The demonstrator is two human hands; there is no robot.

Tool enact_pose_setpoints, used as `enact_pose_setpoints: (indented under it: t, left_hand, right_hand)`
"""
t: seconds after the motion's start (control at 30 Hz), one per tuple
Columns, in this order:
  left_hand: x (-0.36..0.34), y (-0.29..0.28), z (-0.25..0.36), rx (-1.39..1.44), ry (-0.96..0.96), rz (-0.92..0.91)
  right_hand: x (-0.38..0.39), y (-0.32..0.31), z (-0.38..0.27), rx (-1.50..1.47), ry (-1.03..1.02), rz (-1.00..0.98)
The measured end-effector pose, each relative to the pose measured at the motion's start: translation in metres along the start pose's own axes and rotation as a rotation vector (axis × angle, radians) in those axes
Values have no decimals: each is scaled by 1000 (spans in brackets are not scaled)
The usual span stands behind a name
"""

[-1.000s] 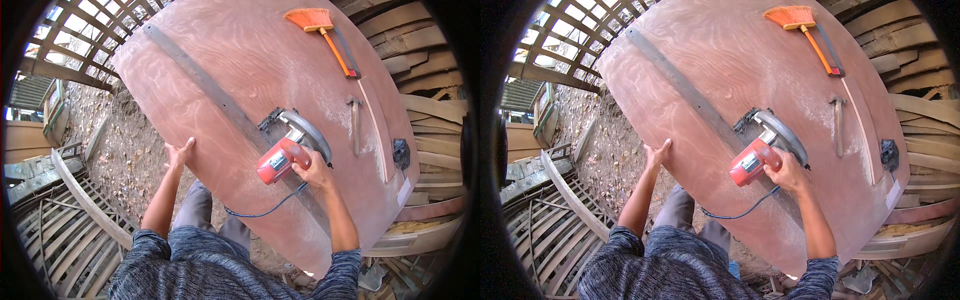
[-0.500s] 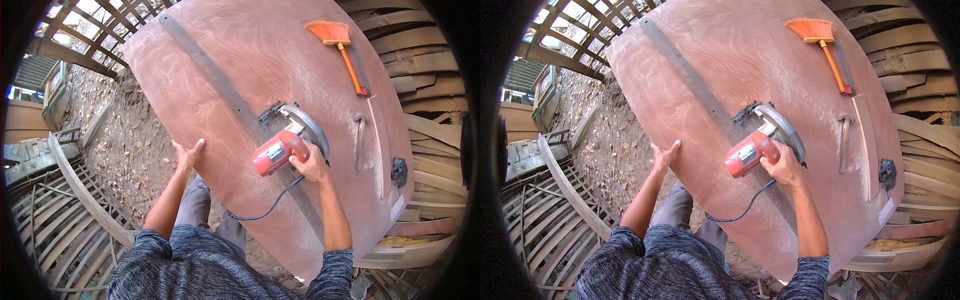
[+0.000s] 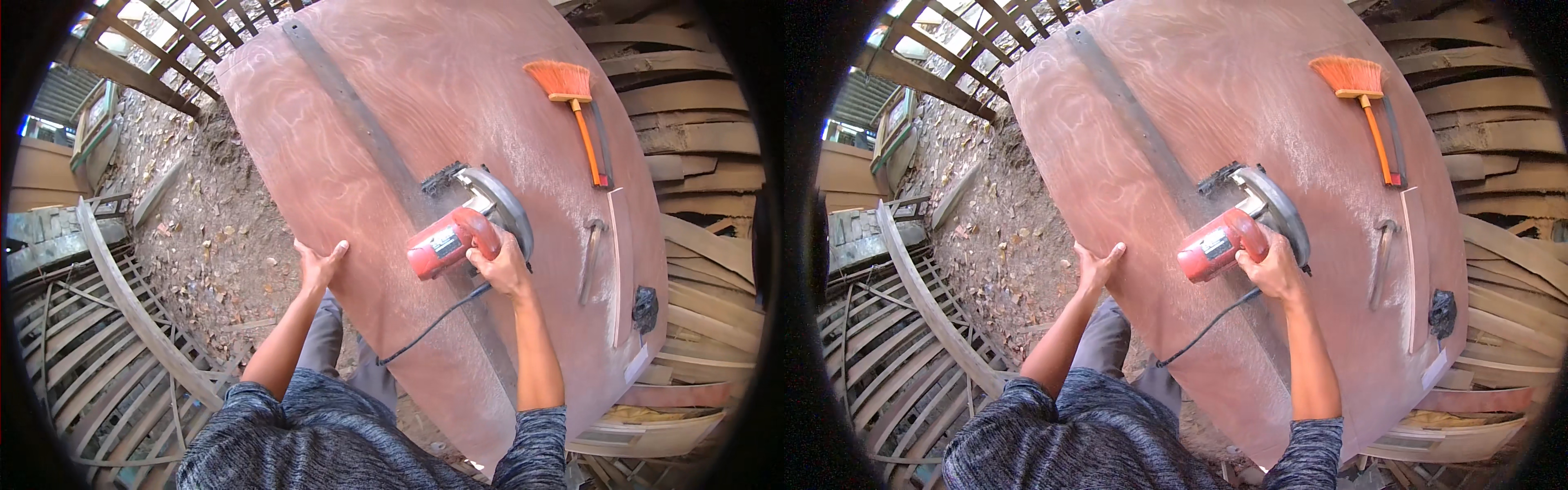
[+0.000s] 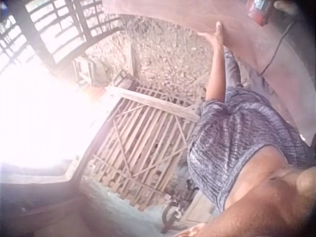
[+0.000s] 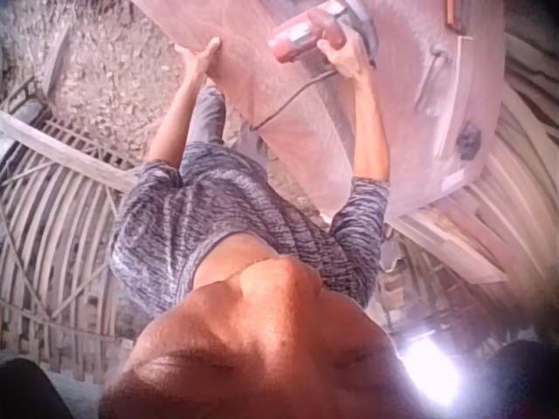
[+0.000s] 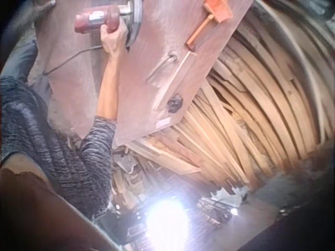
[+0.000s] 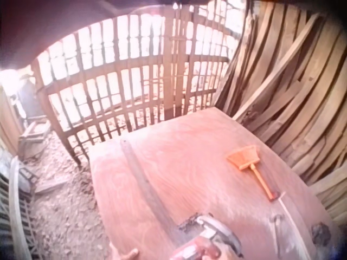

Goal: The person takes a circular saw out of a bag, connects it to a power strip, and uses it to cut along a marked line on a piece of plywood.

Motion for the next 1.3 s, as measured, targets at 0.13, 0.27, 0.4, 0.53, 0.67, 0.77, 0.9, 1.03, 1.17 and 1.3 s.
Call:
enact_pose_setpoints:
  t: [0.13,0.27,0.4,0.53,0.67,0.77,0.9,1.03,1.17,1.3]
  left_hand:
    - [0,-1,-7,-22,0,-16]
    - [3,2,3,-39,-33,-18]
    - [2,-2,17,-26,-54,-26]
    - [2,-3,24,-58,-77,-51]
    - [9,-8,9,146,-94,-16]
    - [58,0,-23,790,-349,77]
    - [182,5,-161,649,-316,-1059]
    - [205,26,-74,174,50,-1748]
    - [224,12,-96,138,363,-1606]
    - [186,-29,-68,29,405,-1715]
  right_hand:
    - [-14,3,-12,23,36,-10]
    - [-31,7,-24,18,7,-6]
    - [-49,15,-41,-5,18,-3]
    - [-58,19,-48,-1,-22,27]
    - [-62,18,-49,61,63,-8]
    - [-58,16,-47,20,12,20]
    - [-64,22,-55,-18,-37,30]
    - [-54,13,-31,-14,127,33]
    - [-57,19,-55,58,30,63]
    - [-52,17,-42,7,42,70]
Point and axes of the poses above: each hand's wrist, its own x-axis away from the middle knuckle, its own y-axis out of the palm, z = x × y, the point moved 5 cm from there along -x, towards the middle knuckle, and after that the axes turned 15 degrees about y, right-handed, at the moved point
